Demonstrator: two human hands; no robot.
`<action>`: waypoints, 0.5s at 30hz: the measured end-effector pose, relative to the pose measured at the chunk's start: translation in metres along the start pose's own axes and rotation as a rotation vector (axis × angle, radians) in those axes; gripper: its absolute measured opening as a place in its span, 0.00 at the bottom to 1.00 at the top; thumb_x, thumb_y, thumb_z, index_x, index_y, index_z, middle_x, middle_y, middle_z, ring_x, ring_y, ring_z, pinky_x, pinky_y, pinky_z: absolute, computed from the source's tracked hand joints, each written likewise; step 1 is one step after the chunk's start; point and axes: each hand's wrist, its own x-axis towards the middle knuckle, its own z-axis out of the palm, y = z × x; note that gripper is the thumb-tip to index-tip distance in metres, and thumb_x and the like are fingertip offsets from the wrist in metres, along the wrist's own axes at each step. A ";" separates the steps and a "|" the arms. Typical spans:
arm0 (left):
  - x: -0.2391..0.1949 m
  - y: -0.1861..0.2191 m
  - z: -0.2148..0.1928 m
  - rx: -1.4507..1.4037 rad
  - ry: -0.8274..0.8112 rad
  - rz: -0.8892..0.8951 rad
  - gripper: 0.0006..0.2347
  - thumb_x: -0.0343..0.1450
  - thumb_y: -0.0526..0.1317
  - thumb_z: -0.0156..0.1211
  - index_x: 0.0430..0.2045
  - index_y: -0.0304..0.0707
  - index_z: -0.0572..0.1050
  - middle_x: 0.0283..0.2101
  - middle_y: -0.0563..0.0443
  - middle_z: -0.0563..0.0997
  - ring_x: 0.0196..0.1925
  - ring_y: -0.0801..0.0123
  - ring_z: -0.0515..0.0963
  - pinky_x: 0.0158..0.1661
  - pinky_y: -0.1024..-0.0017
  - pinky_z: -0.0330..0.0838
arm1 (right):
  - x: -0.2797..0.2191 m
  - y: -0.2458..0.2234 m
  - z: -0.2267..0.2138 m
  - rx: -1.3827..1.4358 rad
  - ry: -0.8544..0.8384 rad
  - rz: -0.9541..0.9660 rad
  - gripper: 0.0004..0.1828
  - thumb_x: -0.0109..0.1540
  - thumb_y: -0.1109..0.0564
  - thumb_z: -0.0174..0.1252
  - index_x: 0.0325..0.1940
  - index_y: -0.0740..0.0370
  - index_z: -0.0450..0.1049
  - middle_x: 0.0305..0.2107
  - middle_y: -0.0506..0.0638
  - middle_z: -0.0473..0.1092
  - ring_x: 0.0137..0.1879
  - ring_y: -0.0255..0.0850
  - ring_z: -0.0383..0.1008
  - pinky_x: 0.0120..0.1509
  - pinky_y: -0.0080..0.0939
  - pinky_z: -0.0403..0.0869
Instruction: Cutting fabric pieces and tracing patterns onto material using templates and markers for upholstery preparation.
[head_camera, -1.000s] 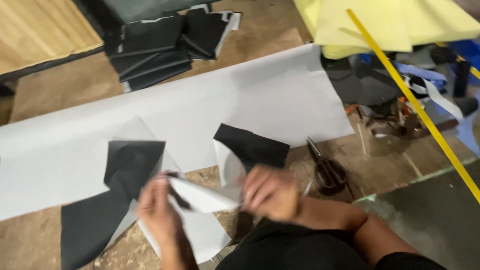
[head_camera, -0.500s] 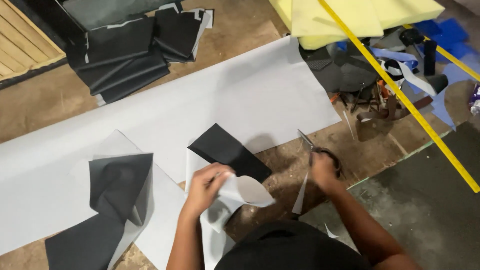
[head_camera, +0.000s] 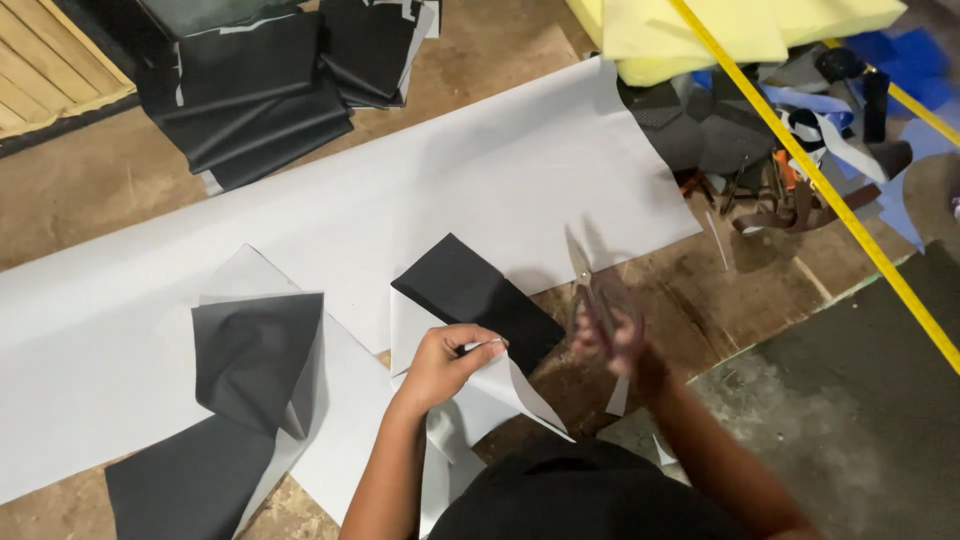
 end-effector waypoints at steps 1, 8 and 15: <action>-0.002 0.004 -0.002 -0.004 0.005 -0.002 0.03 0.68 0.33 0.70 0.31 0.32 0.86 0.29 0.43 0.88 0.33 0.70 0.81 0.39 0.66 0.77 | -0.017 -0.007 0.020 -0.005 0.001 0.004 0.27 0.68 0.41 0.43 0.59 0.63 0.72 0.42 0.57 0.76 0.38 0.46 0.77 0.41 0.46 0.75; -0.023 0.018 -0.026 0.020 0.005 0.019 0.03 0.66 0.31 0.70 0.30 0.32 0.86 0.29 0.43 0.88 0.35 0.66 0.84 0.42 0.65 0.78 | -0.102 -0.022 0.100 -0.807 -0.702 -0.700 0.27 0.54 0.63 0.68 0.53 0.75 0.66 0.37 0.67 0.71 0.34 0.56 0.75 0.31 0.50 0.75; -0.037 0.031 -0.040 0.019 0.034 0.054 0.03 0.63 0.28 0.70 0.27 0.32 0.85 0.30 0.43 0.88 0.36 0.62 0.86 0.44 0.63 0.79 | -0.150 -0.029 0.154 -1.575 -0.528 -1.007 0.43 0.51 0.36 0.76 0.64 0.50 0.67 0.41 0.53 0.67 0.44 0.56 0.76 0.43 0.55 0.77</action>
